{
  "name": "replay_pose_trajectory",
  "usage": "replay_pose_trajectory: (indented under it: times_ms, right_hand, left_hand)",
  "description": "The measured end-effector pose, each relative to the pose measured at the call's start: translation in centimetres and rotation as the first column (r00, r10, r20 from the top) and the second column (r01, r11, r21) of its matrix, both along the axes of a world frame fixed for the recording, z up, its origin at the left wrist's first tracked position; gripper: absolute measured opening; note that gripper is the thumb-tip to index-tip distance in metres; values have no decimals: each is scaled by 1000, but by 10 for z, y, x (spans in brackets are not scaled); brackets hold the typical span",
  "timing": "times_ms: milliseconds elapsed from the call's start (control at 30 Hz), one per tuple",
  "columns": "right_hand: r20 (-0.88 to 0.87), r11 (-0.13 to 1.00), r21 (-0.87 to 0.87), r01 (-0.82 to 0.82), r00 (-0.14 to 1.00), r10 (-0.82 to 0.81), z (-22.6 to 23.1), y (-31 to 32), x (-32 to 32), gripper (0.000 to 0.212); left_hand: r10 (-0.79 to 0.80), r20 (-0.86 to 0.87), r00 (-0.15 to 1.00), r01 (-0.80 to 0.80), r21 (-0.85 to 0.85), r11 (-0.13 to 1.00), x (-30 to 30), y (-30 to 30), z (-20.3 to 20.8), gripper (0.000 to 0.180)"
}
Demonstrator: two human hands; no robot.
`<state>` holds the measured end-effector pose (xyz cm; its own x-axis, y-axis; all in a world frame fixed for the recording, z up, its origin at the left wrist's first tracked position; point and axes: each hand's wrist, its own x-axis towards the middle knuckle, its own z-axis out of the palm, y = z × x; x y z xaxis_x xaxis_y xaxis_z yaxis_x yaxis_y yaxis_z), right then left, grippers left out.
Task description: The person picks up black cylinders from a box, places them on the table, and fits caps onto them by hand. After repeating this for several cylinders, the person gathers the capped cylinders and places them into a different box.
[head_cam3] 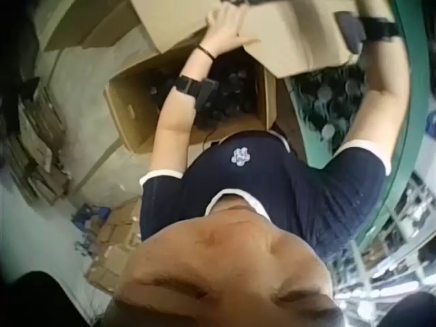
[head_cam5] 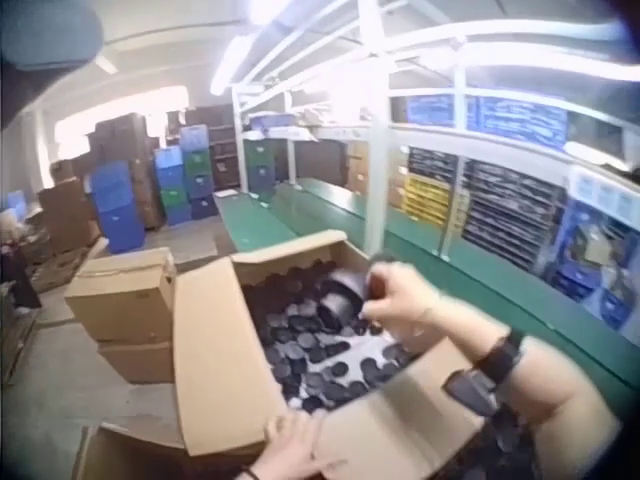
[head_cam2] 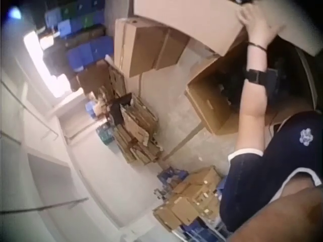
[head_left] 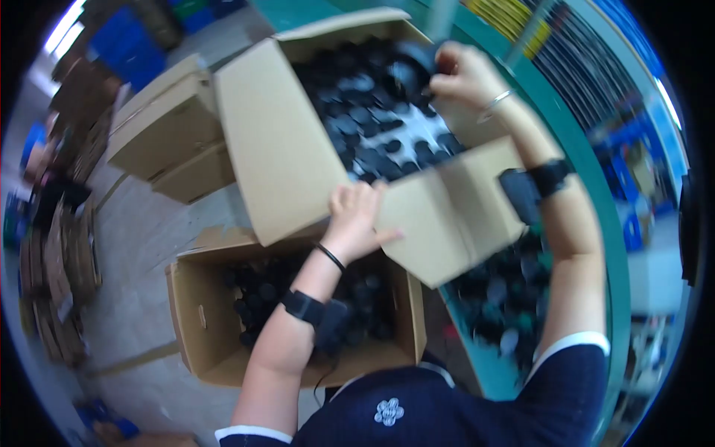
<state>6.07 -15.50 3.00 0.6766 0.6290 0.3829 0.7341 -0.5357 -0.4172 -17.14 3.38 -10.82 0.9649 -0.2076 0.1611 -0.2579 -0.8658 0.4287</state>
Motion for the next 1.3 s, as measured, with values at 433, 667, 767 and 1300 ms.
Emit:
replay_pose_trajectory:
  times_ms: [433,667,767,1300]
  right_hand:
    - [-259,402,-401,823,319,-912,60,-342,-521,28]
    - [115,148,-648,747,288,-951,-185,-337,-614,20]
    - [166,174,-675,717,377,-911,-243,-321,-616,9]
    - [147,230,-718,657,466,-873,-256,-289,-601,24]
  left_hand:
    - [-30,94,995,13,183,983,10,5,-26,81]
    - [-22,86,996,3,217,976,10,13,-33,84]
    - [-13,59,998,-1,231,973,11,11,-29,85]
    - [14,105,994,-42,266,963,10,16,-35,80]
